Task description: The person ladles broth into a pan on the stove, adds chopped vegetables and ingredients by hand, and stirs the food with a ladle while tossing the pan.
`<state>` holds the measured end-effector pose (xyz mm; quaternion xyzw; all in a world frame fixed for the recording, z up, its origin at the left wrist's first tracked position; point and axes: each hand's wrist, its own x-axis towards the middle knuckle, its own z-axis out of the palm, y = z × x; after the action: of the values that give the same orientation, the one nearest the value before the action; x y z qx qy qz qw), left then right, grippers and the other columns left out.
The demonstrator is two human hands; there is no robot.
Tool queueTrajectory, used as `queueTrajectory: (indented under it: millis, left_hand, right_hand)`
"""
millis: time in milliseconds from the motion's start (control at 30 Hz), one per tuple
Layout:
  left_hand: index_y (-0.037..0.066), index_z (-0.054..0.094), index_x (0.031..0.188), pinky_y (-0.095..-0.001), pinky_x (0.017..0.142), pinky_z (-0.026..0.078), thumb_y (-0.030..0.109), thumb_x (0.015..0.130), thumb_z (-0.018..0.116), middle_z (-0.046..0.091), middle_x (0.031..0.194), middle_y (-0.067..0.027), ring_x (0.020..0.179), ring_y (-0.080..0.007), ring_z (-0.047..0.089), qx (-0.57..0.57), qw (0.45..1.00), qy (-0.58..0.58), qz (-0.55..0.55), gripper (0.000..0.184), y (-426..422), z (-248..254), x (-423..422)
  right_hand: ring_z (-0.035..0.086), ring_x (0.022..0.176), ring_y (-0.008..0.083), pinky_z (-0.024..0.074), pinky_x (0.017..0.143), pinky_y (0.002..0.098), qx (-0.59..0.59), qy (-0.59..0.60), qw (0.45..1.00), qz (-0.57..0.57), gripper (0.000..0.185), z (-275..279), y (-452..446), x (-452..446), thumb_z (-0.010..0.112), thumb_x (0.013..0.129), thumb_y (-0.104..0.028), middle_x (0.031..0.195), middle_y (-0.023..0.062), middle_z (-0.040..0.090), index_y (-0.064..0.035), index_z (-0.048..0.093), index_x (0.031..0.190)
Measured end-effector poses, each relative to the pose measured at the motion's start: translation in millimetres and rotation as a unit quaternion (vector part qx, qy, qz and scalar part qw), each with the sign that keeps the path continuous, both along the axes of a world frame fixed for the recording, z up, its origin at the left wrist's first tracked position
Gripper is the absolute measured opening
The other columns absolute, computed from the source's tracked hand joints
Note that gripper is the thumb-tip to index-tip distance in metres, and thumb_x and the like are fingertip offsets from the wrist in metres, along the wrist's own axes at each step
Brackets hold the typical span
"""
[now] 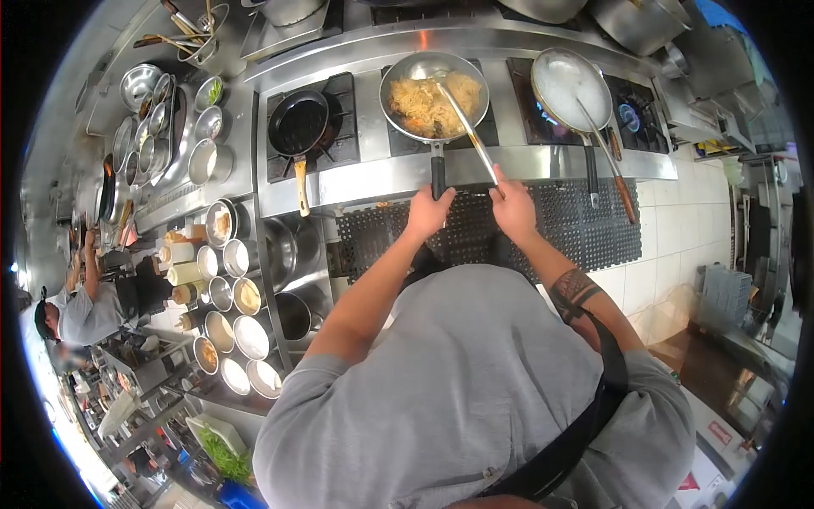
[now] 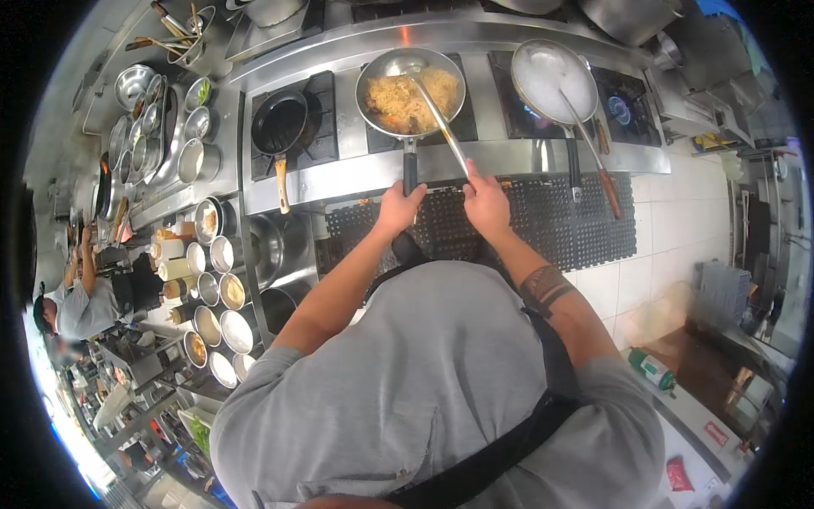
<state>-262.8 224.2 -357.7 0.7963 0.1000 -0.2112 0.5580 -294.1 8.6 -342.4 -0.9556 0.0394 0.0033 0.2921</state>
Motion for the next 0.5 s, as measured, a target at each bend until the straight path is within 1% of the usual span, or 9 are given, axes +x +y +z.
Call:
queueTrajectory:
  millis: [67,133,167,200,267,300,400,467,500]
  left_hand:
    - [-0.003,0.063,0.094,-0.0355,0.058,0.052,0.035,0.094,0.071,0.068,0.072,-0.012,0.061,-0.0193,0.065,0.006,1.0,0.004,0.007,0.039,-3,9,-3]
    - [-0.003,0.063,0.093,-0.0348,0.06,0.052,0.036,0.094,0.071,0.068,0.072,-0.0117,0.063,-0.0189,0.065,0.0,1.0,-0.01,-0.001,0.039,-1,13,-2]
    - [-0.002,0.063,0.093,-0.0342,0.062,0.052,0.037,0.094,0.071,0.068,0.072,-0.0113,0.065,-0.0185,0.065,-0.01,1.0,-0.02,-0.001,0.04,-3,16,-2]
    - [-0.002,0.063,0.093,-0.0342,0.062,0.052,0.037,0.094,0.071,0.068,0.072,-0.0113,0.065,-0.0185,0.065,-0.009,1.0,-0.025,-0.013,0.04,-3,13,-1]
    - [-0.003,0.063,0.093,-0.0342,0.063,0.052,0.038,0.095,0.071,0.068,0.073,-0.0109,0.068,-0.0182,0.065,-0.009,1.0,-0.022,-0.009,0.041,-2,6,0]
    - [-0.003,0.063,0.093,-0.0342,0.063,0.052,0.038,0.095,0.071,0.068,0.073,-0.0109,0.068,-0.0182,0.065,-0.008,0.999,-0.026,-0.016,0.041,-1,3,0]
    - [-0.003,0.063,0.095,-0.0347,0.065,0.052,0.04,0.095,0.071,0.069,0.077,-0.0121,0.069,-0.0194,0.066,-0.007,1.0,-0.016,-0.022,0.043,2,-1,2]
    - [-0.005,0.064,0.103,-0.035,0.067,0.053,0.042,0.095,0.071,0.071,0.086,-0.0153,0.071,-0.0208,0.067,0.022,1.0,0.003,-0.016,0.048,7,-1,3]
    - [-0.004,0.064,0.114,-0.0358,0.067,0.054,0.043,0.095,0.071,0.072,0.094,-0.018,0.071,-0.0218,0.067,0.078,0.99,-0.119,-0.003,0.05,11,-19,2]
  right_hand:
    - [0.065,0.094,0.0408,0.0541,0.083,0.0496,-0.006,-0.015,1.0,-0.009,0.059,-13,13,4,0.064,0.092,-0.015,0.106,0.0211,0.063,-0.0182,0.051,0.15]
    - [0.065,0.096,0.0418,0.054,0.083,0.05,0.047,-0.013,0.999,-0.006,0.062,-18,24,2,0.064,0.091,-0.013,0.108,0.023,0.061,-0.0156,0.048,0.151]
    - [0.064,0.096,0.0421,0.0536,0.084,0.0492,0.054,0.013,0.998,-0.001,0.064,-19,26,0,0.063,0.091,-0.013,0.11,0.0238,0.06,-0.0139,0.046,0.153]
    - [0.064,0.096,0.0421,0.0536,0.084,0.0492,0.055,0.007,0.998,-0.013,0.064,-15,29,-1,0.063,0.091,-0.013,0.11,0.0238,0.06,-0.0139,0.046,0.153]
    - [0.064,0.098,0.0408,0.0532,0.086,0.0475,0.114,0.047,0.992,-0.001,0.067,-7,31,-3,0.064,0.09,-0.013,0.109,0.0231,0.061,-0.0132,0.044,0.154]
    - [0.064,0.096,0.0396,0.0526,0.086,0.0463,0.132,0.049,0.99,-0.001,0.068,-8,30,-2,0.066,0.091,-0.015,0.108,0.0219,0.061,-0.0108,0.042,0.155]
    - [0.065,0.095,0.0364,0.0528,0.086,0.0444,0.152,-0.009,0.987,-0.043,0.068,-8,19,-9,0.067,0.093,-0.017,0.108,0.0205,0.061,-0.0087,0.041,0.155]
    - [0.065,0.095,0.0344,0.0532,0.085,0.0428,0.158,-0.013,0.985,-0.06,0.066,18,-2,-22,0.068,0.093,-0.019,0.11,0.0196,0.062,-0.008,0.043,0.153]
    - [0.066,0.094,0.0324,0.0536,0.085,0.0412,0.164,-0.012,0.984,-0.069,0.064,31,-15,-32,0.068,0.094,-0.022,0.111,0.0187,0.062,-0.0073,0.045,0.152]
